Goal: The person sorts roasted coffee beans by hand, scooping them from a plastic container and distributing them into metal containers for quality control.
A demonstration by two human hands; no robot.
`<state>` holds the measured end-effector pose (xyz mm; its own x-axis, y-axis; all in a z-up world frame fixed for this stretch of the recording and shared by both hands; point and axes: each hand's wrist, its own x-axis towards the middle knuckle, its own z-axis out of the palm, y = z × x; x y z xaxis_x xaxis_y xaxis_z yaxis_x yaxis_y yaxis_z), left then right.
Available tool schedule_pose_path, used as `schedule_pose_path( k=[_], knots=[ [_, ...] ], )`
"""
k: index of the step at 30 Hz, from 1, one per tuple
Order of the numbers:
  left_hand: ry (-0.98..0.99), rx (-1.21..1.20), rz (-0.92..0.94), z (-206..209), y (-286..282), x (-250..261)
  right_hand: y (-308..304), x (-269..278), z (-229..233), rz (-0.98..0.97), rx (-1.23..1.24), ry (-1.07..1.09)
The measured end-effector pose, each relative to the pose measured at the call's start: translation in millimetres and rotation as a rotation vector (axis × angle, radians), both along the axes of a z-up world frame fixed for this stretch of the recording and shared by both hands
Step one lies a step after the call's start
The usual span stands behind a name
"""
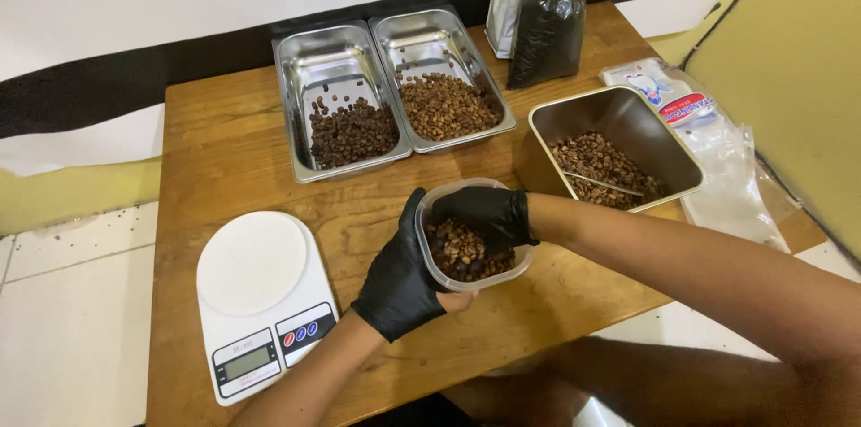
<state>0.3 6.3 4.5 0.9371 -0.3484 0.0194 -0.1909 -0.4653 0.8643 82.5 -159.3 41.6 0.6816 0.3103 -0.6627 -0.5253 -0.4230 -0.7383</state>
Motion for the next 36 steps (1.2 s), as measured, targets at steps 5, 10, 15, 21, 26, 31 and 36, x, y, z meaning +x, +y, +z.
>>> schedule_pose_path(
  k=[5,10,15,21,26,31,36],
  knots=[
    [0.077,-0.018,0.01,19.4,5.1,1.0,4.6,-7.5,-9.5,-0.019,-0.086,-0.279],
    [0.058,-0.1,0.004,32.4,1.8,-3.8,-36.3,24.0,-58.4,0.381,0.194,-0.299],
    [0.026,-0.105,-0.018,34.6,-1.3,2.5,-6.9,2.0,28.8,0.007,0.037,0.123],
    [-0.01,-0.111,-0.012,34.1,3.7,3.6,-23.9,39.8,-17.5,-0.341,0.188,0.464],
    [-0.052,-0.092,0.003,38.4,5.9,2.4,-32.3,43.5,-24.9,-0.303,0.215,0.419],
    [-0.075,-0.038,-0.013,40.0,11.4,1.4,-21.5,19.1,-14.0,-0.38,0.511,0.395],
    [-0.077,-0.025,-0.051,34.1,18.9,5.0,-18.0,9.6,-28.2,-0.521,0.51,0.436]
  ],
)
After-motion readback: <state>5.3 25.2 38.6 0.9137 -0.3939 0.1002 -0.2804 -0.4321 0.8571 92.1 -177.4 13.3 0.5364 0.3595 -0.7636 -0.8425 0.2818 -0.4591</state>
